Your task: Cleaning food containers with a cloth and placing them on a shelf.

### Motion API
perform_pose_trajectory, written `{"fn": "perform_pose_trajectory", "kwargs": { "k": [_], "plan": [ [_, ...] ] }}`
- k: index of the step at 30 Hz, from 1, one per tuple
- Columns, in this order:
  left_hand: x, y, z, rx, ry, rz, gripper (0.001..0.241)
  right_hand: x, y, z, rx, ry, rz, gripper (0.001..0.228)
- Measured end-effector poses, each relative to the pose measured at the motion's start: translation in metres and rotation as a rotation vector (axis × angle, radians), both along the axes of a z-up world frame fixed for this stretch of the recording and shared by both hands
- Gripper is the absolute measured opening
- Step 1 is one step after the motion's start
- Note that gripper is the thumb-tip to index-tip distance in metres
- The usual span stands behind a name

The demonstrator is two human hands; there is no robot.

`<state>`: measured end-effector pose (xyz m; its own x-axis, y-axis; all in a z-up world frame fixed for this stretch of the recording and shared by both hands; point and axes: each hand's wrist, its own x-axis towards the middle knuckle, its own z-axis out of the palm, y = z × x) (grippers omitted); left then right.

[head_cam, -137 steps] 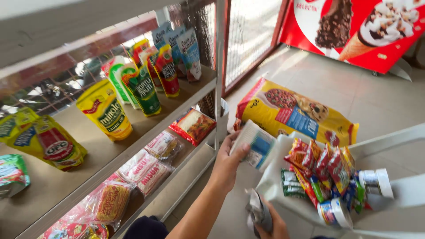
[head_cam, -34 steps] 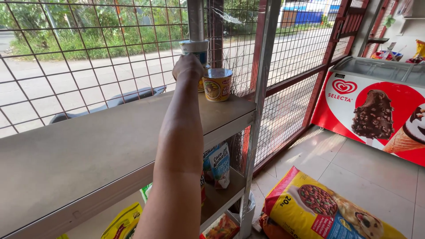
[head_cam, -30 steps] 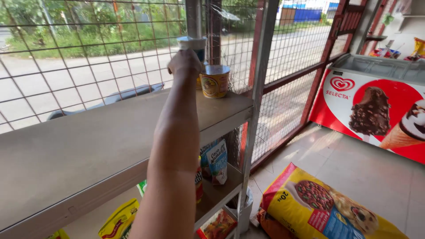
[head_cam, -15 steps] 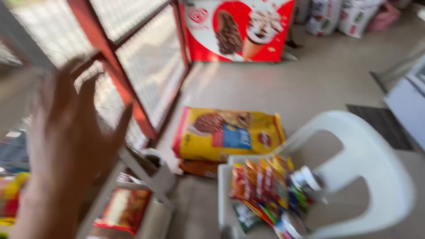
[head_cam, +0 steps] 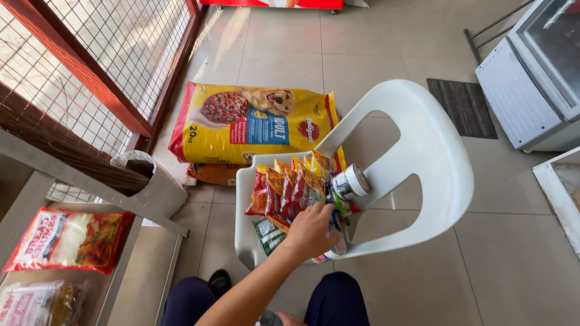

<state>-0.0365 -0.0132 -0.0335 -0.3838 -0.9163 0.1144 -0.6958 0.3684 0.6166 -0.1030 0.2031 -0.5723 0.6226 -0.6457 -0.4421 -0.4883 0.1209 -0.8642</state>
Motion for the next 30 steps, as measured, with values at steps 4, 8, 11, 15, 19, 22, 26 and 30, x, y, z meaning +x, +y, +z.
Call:
{"fn": "perform_pose_trajectory", "kwargs": {
  "k": [4,8,11,15,19,22,26,30],
  "plan": [
    [-0.047,0.006,-0.063,0.110,-0.285,-0.041,0.058,-0.012,-0.015,0.302,0.110,0.161,0.067,0.082],
    [-0.064,0.013,-0.138,0.149,-0.473,0.060,0.060,-0.017,-0.009,0.360,0.030,0.158,-0.012,0.079],
    [-0.065,0.030,-0.143,0.049,-0.511,0.178,0.064,-0.025,0.003,0.383,-0.075,0.144,-0.034,0.073],
    [-0.056,0.052,-0.114,0.090,-0.316,0.325,0.079,-0.024,0.017,0.401,-0.103,0.149,-0.082,0.059],
    [-0.043,0.056,-0.145,-0.081,-0.086,0.360,0.079,-0.020,0.029,0.407,-0.160,0.056,-0.090,0.057],
    [-0.032,0.065,-0.134,-0.038,0.013,0.363,0.077,-0.016,0.037,0.407,-0.198,0.117,-0.019,0.057],
    [-0.014,0.080,-0.088,-0.079,0.121,0.335,0.078,-0.007,0.043,0.425,-0.183,0.165,0.068,0.063],
    [0.011,0.102,-0.021,0.014,0.400,0.357,0.092,0.007,0.047,0.465,-0.162,0.224,0.086,0.062]
  ]
}}
